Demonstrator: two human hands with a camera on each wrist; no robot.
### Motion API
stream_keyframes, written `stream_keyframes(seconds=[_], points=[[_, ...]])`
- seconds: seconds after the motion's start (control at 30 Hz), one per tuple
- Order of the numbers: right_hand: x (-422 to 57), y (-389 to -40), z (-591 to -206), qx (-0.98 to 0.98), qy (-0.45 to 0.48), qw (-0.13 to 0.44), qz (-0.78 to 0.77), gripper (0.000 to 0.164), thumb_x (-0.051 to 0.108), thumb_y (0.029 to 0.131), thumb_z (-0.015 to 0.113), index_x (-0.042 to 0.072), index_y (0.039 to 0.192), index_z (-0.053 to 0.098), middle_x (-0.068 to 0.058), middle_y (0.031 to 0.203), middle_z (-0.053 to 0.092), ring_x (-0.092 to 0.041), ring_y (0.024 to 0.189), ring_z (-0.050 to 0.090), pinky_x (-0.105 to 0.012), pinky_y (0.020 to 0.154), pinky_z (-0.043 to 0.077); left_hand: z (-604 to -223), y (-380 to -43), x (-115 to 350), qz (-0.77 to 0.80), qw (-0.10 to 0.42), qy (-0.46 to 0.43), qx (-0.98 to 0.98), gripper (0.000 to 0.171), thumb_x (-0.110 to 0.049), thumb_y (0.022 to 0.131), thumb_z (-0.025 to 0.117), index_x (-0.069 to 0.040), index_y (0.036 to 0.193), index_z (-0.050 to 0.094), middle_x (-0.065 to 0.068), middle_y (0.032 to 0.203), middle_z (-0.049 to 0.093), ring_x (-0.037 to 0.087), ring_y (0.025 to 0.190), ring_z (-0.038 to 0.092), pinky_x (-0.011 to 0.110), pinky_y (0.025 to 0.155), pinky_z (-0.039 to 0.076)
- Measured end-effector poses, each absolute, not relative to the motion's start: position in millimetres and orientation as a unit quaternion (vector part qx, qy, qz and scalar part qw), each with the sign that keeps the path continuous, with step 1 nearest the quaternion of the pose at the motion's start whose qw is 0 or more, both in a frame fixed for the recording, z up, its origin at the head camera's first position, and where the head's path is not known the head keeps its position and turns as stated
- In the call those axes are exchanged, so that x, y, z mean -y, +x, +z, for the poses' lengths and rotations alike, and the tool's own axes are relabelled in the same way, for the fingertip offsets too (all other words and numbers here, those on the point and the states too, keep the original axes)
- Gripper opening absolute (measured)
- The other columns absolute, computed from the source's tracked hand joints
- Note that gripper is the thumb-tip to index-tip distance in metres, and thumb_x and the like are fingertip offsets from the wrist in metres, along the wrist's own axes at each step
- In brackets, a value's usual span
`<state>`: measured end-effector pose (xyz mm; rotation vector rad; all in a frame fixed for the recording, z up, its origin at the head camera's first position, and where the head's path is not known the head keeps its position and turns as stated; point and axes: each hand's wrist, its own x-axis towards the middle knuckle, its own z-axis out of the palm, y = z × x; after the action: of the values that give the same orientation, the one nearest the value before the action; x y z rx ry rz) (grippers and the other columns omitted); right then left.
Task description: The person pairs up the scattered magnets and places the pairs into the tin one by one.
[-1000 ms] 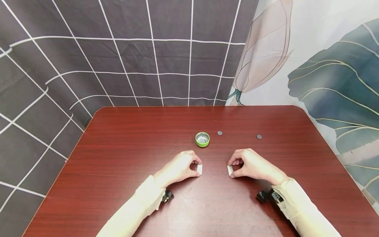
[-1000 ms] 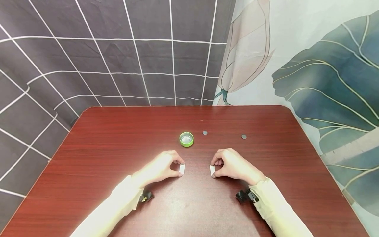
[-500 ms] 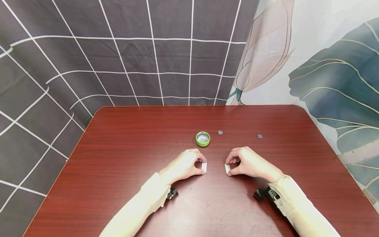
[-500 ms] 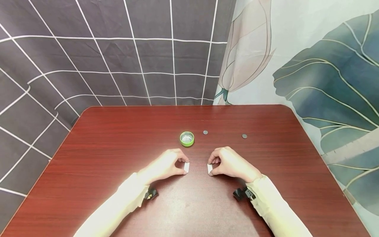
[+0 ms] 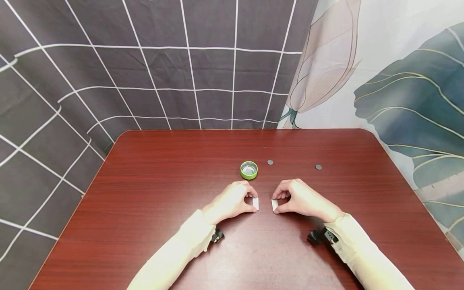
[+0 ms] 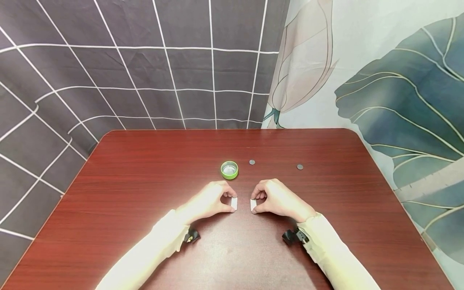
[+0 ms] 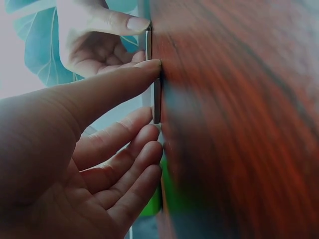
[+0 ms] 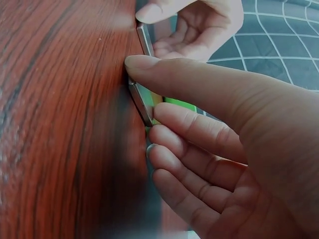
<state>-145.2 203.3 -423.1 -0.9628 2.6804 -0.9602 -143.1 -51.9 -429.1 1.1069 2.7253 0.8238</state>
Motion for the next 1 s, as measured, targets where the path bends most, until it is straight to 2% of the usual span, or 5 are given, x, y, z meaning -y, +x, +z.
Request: stream_keyframes(seconds=[0.8,1.0], points=[[-198.4,-148.8,-425.8,-0.883,-0.314,0.075,-0.340,0.027,0.016,0.069,0.094,0.016,0.087,0.075,0.009,0.078,0.064,-0.012,0.075,0.060,-0.028,0.069,0.053,-429.0,-144.7,30.6,0.268,0.042,0.359,-0.893,0.031,-0.023,0.078,0.090,-0.010,0.101,0.075,-0.002,0.093,0.064,0.009,0.084,0.059,0.019,0.077,0.047],[-198.0,-147.8,-424.9,-0.886,-0.312,0.074,-0.335,0.028,0.016,0.069,0.094,0.016,0.088,0.074,0.008,0.078,0.063,-0.012,0.074,0.059,-0.028,0.069,0.052,-424.8,-147.9,36.8,0.274,0.036,0.360,-0.891,0.037,-0.026,0.078,0.090,-0.009,0.106,0.074,0.000,0.098,0.066,0.013,0.092,0.062,0.023,0.084,0.049]])
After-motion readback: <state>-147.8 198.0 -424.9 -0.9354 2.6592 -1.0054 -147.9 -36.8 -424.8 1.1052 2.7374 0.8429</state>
